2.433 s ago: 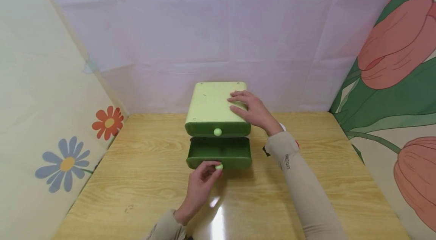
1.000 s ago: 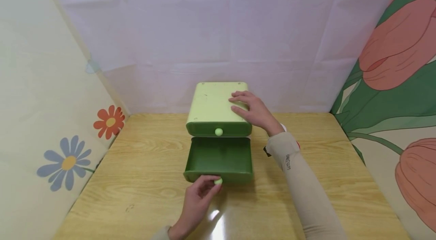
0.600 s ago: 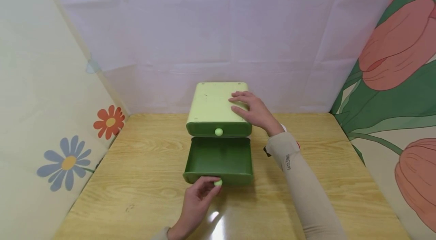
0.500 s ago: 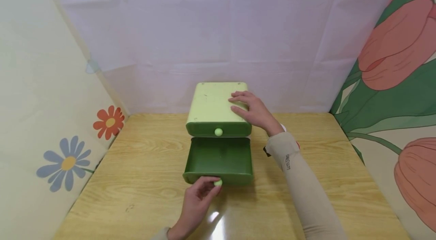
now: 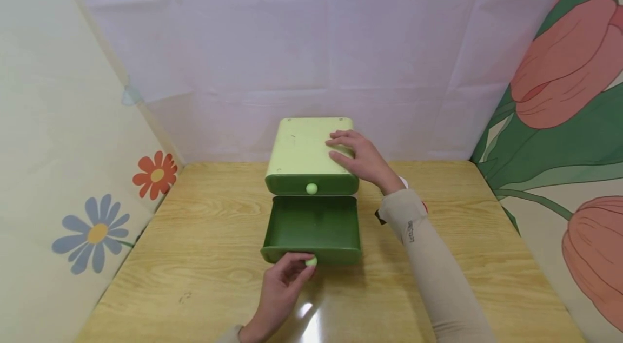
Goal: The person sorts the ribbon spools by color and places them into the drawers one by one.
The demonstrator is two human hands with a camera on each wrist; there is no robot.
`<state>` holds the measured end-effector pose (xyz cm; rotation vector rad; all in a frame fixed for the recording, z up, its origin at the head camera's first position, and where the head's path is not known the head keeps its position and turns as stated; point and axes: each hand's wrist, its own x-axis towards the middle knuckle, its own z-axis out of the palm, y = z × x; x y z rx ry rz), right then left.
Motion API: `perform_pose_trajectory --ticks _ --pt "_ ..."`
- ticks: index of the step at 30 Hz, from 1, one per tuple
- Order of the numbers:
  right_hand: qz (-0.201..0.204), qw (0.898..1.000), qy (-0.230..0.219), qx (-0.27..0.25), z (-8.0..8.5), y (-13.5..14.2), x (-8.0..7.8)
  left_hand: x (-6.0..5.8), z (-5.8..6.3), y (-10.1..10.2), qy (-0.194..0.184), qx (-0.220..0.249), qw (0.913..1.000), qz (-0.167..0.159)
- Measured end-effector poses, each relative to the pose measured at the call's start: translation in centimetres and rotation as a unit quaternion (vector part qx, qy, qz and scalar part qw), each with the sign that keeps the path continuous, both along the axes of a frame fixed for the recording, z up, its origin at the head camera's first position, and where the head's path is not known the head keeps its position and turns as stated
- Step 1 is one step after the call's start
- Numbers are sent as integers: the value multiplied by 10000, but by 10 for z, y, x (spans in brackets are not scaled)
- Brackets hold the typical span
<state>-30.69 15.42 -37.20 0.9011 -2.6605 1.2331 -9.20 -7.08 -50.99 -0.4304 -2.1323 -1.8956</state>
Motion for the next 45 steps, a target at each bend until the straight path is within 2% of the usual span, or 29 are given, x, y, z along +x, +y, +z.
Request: perform_pose_trajectory --ticks 3,7,10,14,21,26,34,41,45 --pt "-86 9999 29 -141 -2 2 -1 1 -1 0 -21 34 10000 -22" --pt "-408 9983 74 -419 -4 11 -2 1 -1 0 -7 56 10000 -23" --pt "-713 9956 -53 -607 -8 24 -1 1 -1 0 -9 44 10000 -2" --pt "-1004 9929 -289 -564 -19 44 1 1 -1 -1 17 44 10000 12" --pt "-1397 9860 -910 -82 -43 78 17 -1 -1 0 79 55 9999 40" --pt "-1497 9811 -1143 448 -67 103 28 -1 -2 0 57 74 9999 60" --pt "-1591 9683 -1749 801 -106 136 43 0 -3 -1 -9 111 9999 51" --pt "-1753 9560 -2106 1045 -122 149 49 0 -2 -2 -23 157 9999 18" --pt "-1691 9547 -2208 1056 -127 151 51 0 -1 -2 -29 195 9998 -21"
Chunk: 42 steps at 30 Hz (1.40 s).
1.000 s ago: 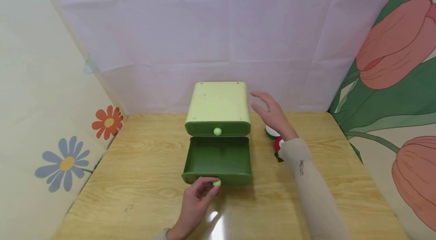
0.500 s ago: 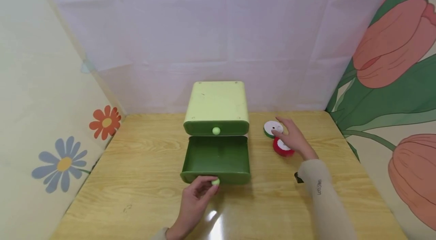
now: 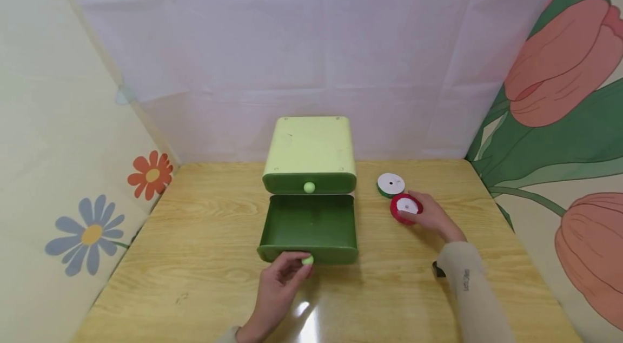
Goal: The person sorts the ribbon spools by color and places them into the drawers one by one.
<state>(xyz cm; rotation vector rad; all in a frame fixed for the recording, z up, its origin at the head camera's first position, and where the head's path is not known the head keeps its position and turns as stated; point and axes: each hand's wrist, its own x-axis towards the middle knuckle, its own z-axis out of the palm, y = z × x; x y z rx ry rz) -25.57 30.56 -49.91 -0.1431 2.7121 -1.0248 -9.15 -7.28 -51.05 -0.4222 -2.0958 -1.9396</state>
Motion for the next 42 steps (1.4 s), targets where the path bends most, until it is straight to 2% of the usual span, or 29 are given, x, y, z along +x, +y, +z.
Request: perform_pose_trajectory --ticks 5,12,21,30,35,42 --pt "75 9999 80 49 -1 -2 1 0 1 0 14 31 10000 -8" --pt "-64 9987 -78 496 -7 -3 -3 1 0 0 -116 36 9999 -22" --pt "-110 9983 -94 560 -7 -3 -4 1 1 1 -21 23 10000 -7" --pt "-50 9994 -6 346 2 2 -5 -1 0 0 82 64 9999 -36" --pt "-97 9999 93 55 12 1 0 -1 1 0 80 48 10000 -26" --pt "69 9984 551 -128 30 -7 9 0 0 -1 10 28 10000 -13"
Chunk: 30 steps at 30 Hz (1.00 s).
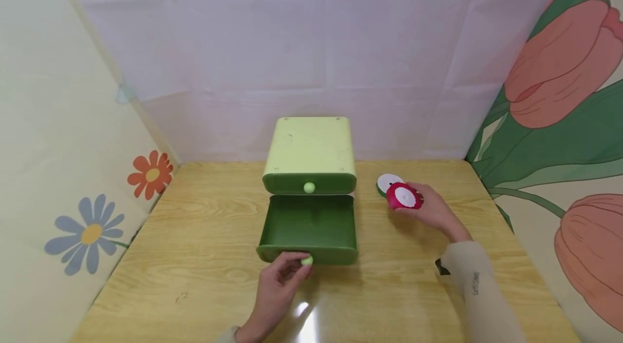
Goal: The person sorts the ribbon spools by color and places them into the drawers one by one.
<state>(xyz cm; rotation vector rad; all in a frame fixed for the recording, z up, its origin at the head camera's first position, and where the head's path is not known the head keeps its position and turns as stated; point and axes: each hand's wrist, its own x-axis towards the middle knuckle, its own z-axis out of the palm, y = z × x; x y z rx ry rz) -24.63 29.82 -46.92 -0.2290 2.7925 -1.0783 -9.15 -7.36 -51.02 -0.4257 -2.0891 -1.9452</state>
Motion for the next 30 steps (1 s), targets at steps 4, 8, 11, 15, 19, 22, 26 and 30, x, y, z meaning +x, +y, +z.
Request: perform_pose_trajectory --ticks 4,8,11,15,19,22,26,30 --pt "20 9998 94 -157 10 -5 7 0 0 0 -21 -9 10000 1" --pt "16 9995 110 -290 21 -11 14 0 1 -1 -25 -9 10000 -17" --pt "65 9993 177 -311 30 -15 19 0 1 -1 -20 -2 10000 -17" --pt "198 9989 335 -270 41 -21 28 0 1 0 -38 8 10000 20" --pt "376 9977 492 -291 52 -27 39 0 1 0 -63 14 10000 37" --pt "493 9964 606 -322 59 -33 47 0 0 0 -60 38 10000 22" --pt "616 9948 745 -309 66 -41 57 0 0 0 -48 51 10000 0" --pt "750 9935 811 -263 72 -49 65 0 0 -1 -78 24 10000 18"
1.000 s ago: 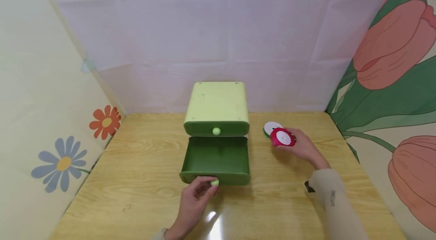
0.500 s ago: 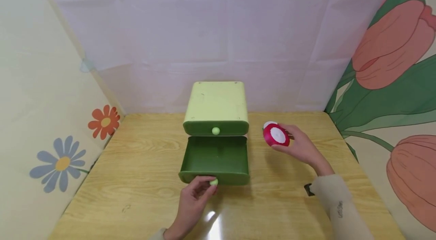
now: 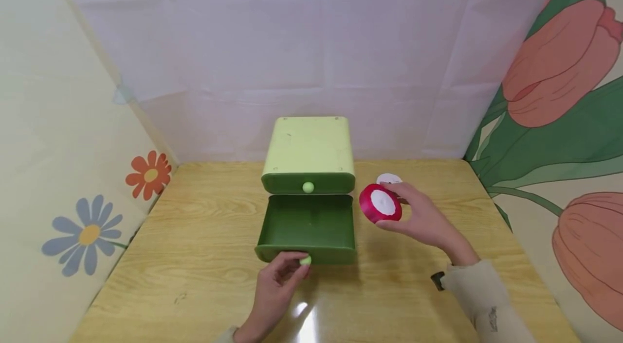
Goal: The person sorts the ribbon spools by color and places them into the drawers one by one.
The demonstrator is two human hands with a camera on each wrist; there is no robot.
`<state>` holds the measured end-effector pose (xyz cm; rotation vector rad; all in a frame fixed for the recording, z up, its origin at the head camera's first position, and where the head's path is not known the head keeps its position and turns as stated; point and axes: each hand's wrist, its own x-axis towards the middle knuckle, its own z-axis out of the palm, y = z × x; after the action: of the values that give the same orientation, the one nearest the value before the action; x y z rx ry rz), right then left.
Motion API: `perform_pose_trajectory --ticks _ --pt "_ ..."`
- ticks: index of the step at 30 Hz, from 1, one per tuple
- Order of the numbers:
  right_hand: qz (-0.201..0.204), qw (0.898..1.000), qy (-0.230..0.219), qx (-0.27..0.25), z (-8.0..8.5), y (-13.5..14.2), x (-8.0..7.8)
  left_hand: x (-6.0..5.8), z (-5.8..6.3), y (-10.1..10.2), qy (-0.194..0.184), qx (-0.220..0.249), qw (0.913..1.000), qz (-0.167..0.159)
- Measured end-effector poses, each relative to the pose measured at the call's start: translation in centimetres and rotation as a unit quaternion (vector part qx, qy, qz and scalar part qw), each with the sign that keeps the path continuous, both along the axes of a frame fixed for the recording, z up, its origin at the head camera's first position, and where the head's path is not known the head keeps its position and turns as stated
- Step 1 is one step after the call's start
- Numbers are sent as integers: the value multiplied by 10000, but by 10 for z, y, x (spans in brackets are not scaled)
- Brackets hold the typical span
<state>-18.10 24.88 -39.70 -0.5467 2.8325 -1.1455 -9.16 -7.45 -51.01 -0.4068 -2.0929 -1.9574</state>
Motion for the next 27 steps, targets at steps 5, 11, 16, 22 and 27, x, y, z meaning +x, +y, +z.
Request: perform_pose_trajectory --ticks 5,11,16,22,27 --pt "148 9999 2 -6 4 -10 7 1 1 0 -73 15 10000 -17" --pt "331 9994 24 49 5 -22 11 1 2 0 -104 -5 9999 -14" --pt "418 9991 2 54 4 -30 10 1 2 0 -82 -37 10000 5" --pt "531 9986 -6 30 -1 -36 6 1 2 0 -38 -27 10000 -43" --pt "668 9977 -61 12 -5 -41 2 1 2 0 -15 -46 10000 -60"
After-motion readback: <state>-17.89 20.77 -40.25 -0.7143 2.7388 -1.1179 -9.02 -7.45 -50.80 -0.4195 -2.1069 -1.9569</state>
